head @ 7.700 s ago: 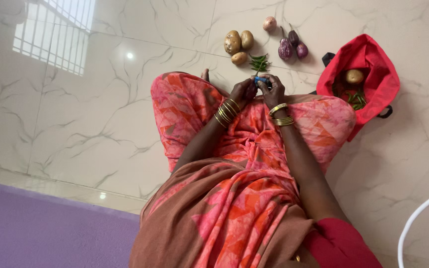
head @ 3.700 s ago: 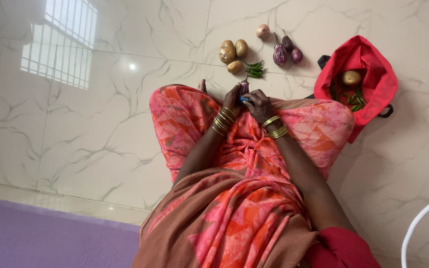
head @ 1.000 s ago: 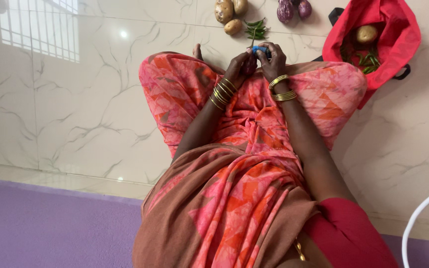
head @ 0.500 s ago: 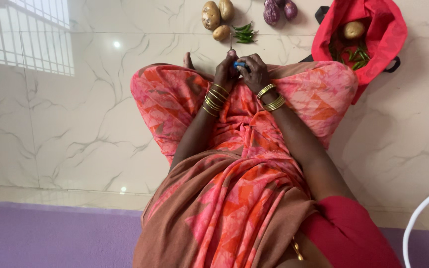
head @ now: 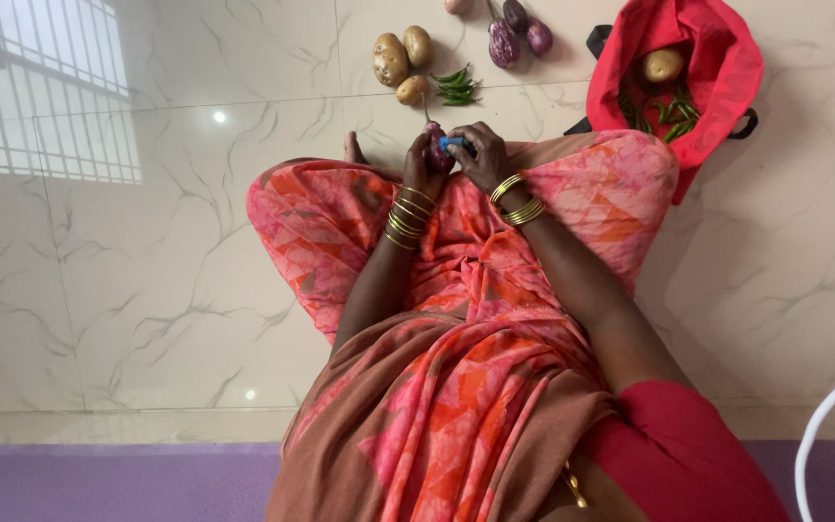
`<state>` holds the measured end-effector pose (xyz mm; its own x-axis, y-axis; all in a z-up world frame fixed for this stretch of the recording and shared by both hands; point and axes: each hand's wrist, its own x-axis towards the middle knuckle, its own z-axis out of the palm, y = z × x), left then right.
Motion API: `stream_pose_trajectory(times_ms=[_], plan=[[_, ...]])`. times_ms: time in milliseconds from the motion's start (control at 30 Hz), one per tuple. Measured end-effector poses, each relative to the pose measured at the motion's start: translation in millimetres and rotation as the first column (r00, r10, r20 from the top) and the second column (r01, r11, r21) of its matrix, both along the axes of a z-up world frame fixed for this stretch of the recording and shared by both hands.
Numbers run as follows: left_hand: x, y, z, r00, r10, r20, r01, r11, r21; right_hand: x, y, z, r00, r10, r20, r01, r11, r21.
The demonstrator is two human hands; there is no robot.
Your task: The person sits on the floor and peels an eggplant and a potato using a small blue peeler. They handle the vegetables one at a time, rotating them to remove the skin, and place the peeled items on the floor.
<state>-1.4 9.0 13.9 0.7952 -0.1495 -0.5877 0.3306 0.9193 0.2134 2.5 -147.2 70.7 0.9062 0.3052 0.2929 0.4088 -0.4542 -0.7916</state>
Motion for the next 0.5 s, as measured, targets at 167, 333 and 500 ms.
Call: stream_pose_trajectory(times_ms=[167, 333, 500], plan=[[3.2, 3.5, -20.9, 0.948, 0.063, 0.311, -0.053, 0.998, -0.038, -14.0, 6.9, 4.7, 0.995, 0.096, 0.014, -0.095, 0.993, -0.067], [-2.1, 1.5, -23.3, 0.952, -0.078, 0.297, 0.029, 0.986, 0.165, -4.7, 3.9, -0.1, 0.998, -0.001, 0.055, 0.003, 0.999, -0.033], [-4.8, -2.0, 0.0, 0.944, -0.191, 0.269, 0.181, 0.981, 0.062, 11.0, -4.7, -5.6, 0.99, -0.116, -0.081, 0.121, 0.991, 0.064]])
